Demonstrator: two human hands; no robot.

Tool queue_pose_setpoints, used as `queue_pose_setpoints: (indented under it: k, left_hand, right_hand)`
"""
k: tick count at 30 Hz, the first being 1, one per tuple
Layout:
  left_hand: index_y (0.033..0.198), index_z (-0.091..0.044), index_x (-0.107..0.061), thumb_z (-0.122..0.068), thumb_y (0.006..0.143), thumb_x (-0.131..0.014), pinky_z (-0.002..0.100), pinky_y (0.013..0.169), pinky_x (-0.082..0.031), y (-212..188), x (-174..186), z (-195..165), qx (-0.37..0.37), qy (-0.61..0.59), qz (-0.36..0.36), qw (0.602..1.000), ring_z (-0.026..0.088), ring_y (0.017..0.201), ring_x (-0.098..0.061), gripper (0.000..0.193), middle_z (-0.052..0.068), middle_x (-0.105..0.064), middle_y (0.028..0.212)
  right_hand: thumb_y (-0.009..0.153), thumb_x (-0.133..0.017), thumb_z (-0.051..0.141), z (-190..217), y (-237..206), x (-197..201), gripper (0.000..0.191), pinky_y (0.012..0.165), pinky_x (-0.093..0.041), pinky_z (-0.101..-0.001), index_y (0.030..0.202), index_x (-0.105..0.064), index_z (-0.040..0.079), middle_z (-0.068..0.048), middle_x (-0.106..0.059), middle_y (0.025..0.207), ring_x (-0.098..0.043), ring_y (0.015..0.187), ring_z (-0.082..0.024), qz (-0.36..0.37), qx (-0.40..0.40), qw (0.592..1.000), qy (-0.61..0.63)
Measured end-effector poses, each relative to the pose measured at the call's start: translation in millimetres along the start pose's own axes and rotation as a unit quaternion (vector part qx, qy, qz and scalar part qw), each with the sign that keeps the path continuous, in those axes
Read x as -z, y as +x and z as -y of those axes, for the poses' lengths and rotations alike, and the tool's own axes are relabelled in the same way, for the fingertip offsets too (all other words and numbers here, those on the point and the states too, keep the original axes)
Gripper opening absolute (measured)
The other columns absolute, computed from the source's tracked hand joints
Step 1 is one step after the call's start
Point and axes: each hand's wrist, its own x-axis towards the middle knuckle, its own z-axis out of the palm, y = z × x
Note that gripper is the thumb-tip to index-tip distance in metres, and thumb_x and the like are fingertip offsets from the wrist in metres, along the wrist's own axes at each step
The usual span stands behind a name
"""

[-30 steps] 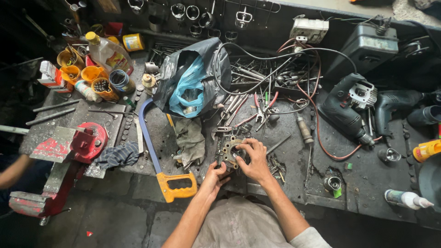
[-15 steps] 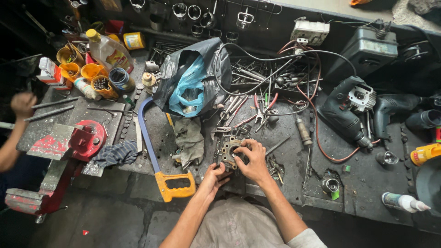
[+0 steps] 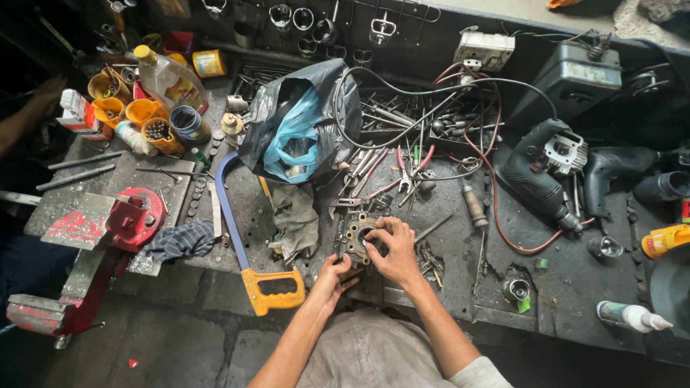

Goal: The person holds a metal engine block on a workbench and repeatedly inserts and removes a small metal ring into a central bore. They rotate the block and adjust the ring with both hands throughout the clip.

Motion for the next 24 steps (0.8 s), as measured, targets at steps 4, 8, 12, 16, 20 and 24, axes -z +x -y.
queue_pose_setpoints:
  k: [4, 8, 12, 16, 20, 24]
  left_hand:
    - [0.133, -0.013, -0.052, -0.033, 0.087, -0.074, 0.046, 0.095, -0.051, 0.2, 0.9, -0.7, -0.003, 0.001, 0.004, 1.0, 0.026, 0.109, -0.07, 0.055, 0.007, -0.071, 0.118]
    - [0.134, -0.013, -0.051, -0.034, 0.087, -0.074, 0.045, 0.095, -0.051, 0.7, -0.4, 0.2, 0.002, 0.002, 0.0, 1.0, 0.026, 0.11, -0.07, 0.056, 0.007, -0.071, 0.118]
    - [0.134, -0.013, -0.051, -0.033, 0.087, -0.074, 0.046, 0.095, -0.05, 0.7, -1.5, -0.4, -0.001, 0.007, -0.001, 1.0, 0.027, 0.11, -0.07, 0.057, 0.006, -0.071, 0.118]
    - [0.134, -0.013, -0.05, -0.032, 0.087, -0.074, 0.046, 0.096, -0.051, -0.3, -1.4, -1.3, -0.001, 0.004, -0.001, 1.0, 0.026, 0.111, -0.07, 0.056, 0.006, -0.071, 0.118]
    - [0.136, -0.013, -0.05, -0.03, 0.086, -0.074, 0.046, 0.096, -0.05, -0.7, -1.4, -1.5, -0.001, 0.0, 0.001, 1.0, 0.027, 0.109, -0.07, 0.058, 0.008, -0.071, 0.119]
    - [0.14, -0.014, -0.045, -0.022, 0.084, -0.075, 0.045, 0.095, -0.05, 1.2, -0.2, -2.5, 0.008, 0.002, -0.018, 1.0, 0.025, 0.109, -0.068, 0.064, 0.007, -0.069, 0.12]
  right_hand:
    - [0.074, -0.081, 0.022, -0.3, 0.6, -0.7, 0.024, 0.097, -0.035, -0.0434, 0.096, -0.075, 0.017, -0.005, -0.057, 0.12, -0.05, 0.116, -0.027, -0.002, 0.002, 1.0, 0.002]
    - [0.074, -0.081, 0.022, -1.8, 0.3, 0.7, 0.023, 0.097, -0.035, -0.0434, 0.096, -0.075, 0.018, -0.005, -0.057, 0.12, -0.05, 0.116, -0.027, 0.004, -0.005, 1.0, 0.003]
    - [0.074, -0.081, 0.022, -2.7, 0.1, -0.2, 0.023, 0.097, -0.035, -0.0437, 0.096, -0.075, 0.017, -0.005, -0.057, 0.12, -0.05, 0.116, -0.027, 0.001, -0.003, 1.0, 0.005]
    - [0.074, -0.08, 0.022, -4.6, -1.5, -2.5, 0.023, 0.096, -0.035, -0.0437, 0.095, -0.075, 0.017, -0.005, -0.057, 0.121, -0.05, 0.117, -0.028, -0.001, -0.004, 1.0, 0.003]
    - [0.075, -0.078, 0.022, -7.3, -1.9, -2.2, 0.021, 0.096, -0.035, -0.0429, 0.095, -0.073, 0.017, -0.005, -0.057, 0.121, -0.051, 0.116, -0.027, 0.004, -0.007, 1.0, 0.01]
    - [0.075, -0.078, 0.023, -5.5, -1.4, -1.6, 0.024, 0.095, -0.035, -0.0429, 0.098, -0.074, 0.017, -0.005, -0.057, 0.12, -0.051, 0.114, -0.027, 0.004, -0.013, 1.0, 0.011]
